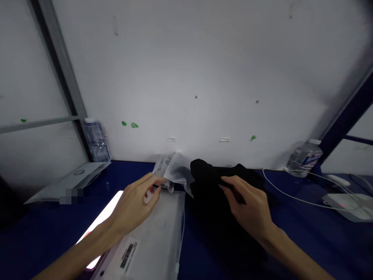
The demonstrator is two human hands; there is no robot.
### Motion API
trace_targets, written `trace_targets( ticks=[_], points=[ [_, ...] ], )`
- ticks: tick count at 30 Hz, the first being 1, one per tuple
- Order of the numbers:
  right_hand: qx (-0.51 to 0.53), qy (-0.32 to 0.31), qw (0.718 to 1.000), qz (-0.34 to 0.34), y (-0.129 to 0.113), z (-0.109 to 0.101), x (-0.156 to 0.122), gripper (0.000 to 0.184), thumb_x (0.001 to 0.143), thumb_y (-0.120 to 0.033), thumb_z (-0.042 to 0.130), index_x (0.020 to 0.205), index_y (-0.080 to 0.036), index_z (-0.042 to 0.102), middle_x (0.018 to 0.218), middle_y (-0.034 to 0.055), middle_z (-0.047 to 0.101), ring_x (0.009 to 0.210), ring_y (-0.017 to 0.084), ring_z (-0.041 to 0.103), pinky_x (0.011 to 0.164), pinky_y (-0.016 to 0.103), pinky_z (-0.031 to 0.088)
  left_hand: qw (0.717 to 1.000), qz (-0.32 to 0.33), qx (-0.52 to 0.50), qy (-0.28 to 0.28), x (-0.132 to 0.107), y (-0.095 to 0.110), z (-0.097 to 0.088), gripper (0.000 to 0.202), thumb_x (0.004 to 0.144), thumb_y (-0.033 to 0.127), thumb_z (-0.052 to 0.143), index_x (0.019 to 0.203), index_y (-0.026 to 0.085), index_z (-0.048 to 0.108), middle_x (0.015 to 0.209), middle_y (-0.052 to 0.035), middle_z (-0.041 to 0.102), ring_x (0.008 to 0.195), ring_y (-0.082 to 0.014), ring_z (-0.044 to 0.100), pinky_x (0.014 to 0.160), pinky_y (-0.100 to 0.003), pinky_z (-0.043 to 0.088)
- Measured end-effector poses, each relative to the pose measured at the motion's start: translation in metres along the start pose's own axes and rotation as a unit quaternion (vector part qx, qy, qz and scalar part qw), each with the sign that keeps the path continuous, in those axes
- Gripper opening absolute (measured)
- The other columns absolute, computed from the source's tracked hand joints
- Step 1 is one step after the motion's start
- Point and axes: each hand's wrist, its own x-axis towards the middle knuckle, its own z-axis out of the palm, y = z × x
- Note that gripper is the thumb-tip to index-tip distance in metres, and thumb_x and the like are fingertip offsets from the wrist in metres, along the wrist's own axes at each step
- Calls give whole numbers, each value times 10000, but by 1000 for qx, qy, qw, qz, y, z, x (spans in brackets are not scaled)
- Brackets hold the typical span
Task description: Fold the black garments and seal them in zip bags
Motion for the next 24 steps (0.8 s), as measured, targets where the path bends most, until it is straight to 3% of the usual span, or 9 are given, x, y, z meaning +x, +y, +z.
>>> trace_targets(
  ticks=[2, 3, 5, 7, 10, 13, 15, 20, 24],
  points=[
    [60, 56, 996, -36, -5, -6, 2, 211, 922, -94, 584, 1102, -200, 614, 899, 50, 715, 748, 157, 702, 613, 244, 536, 997, -7, -23, 72, 0, 4, -2, 305, 954, 269, 517, 1254, 299, 558, 1136, -34, 605, 828, -177, 605, 461, -212, 451],
    [81, 45, 994, -54, -8, -8, 2, 220, 910, -91, 598, 1102, -199, 613, 917, 54, 712, 774, 158, 705, 616, 237, 535, 993, 4, -31, 111, 1, 6, -4, 327, 951, 267, 529, 1277, 297, 537, 1210, -45, 578, 915, -194, 606, 500, -222, 483],
    [120, -45, 988, -90, -14, -10, 2, 190, 908, -149, 624, 1091, -199, 628, 960, 61, 716, 808, 161, 713, 628, 235, 535, 983, 42, -36, 175, 2, 9, -7, 318, 953, 235, 534, 1268, 277, 533, 1263, -54, 556, 1047, -219, 588, 701, -294, 546],
    [152, -163, 969, -102, -18, -10, 2, 159, 916, -264, 640, 1064, -207, 656, 975, 53, 723, 790, 158, 712, 637, 243, 530, 978, 77, -38, 191, 3, 10, -10, 289, 965, 203, 514, 1249, 252, 536, 1258, -62, 564, 1120, -232, 568, 881, -369, 515],
    [150, -251, 955, -53, -18, -11, 7, 172, 920, -343, 622, 1010, -209, 680, 894, 28, 721, 673, 134, 671, 586, 244, 487, 992, 90, -29, 89, 3, 11, -13, 251, 991, 212, 470, 1222, 258, 559, 1226, -55, 588, 1139, -233, 567, 945, -400, 491],
    [75, -293, 953, 23, -10, -16, 15, 121, 887, -267, 604, 955, -214, 688, 844, 13, 710, 639, 135, 633, 581, 255, 452, 996, 75, -4, -55, 1, 11, -12, 237, 1003, 253, 449, 1184, 287, 599, 1220, -34, 606, 1134, -227, 585, 979, -416, 498],
    [21, -330, 942, 63, -3, -21, 19, 118, 833, -238, 617, 920, -223, 696, 854, 14, 710, 701, 166, 644, 649, 291, 463, 993, 57, 6, -107, -2, 10, -9, 248, 992, 283, 467, 1201, 298, 600, 1242, -30, 612, 1111, -229, 609, 945, -407, 532],
    [-19, -442, 888, 128, 10, -27, 15, 212, 721, -252, 689, 932, -236, 696, 840, 16, 699, 782, 224, 646, 722, 353, 464, 988, 16, 40, -145, -9, 3, 3, 348, 935, 306, 534, 1277, 263, 587, 1205, -62, 665, 1081, -268, 648, 904, -448, 562],
    [22, -469, 874, 125, 12, -26, 11, 110, 723, -188, 675, 823, -227, 651, 806, -6, 681, 759, 191, 622, 676, 313, 444, 985, 10, 61, -161, -12, 0, 8, 370, 855, 252, 591, 1219, 216, 642, 1185, -98, 685, 1093, -313, 651, 881, -482, 567]
  ],
)
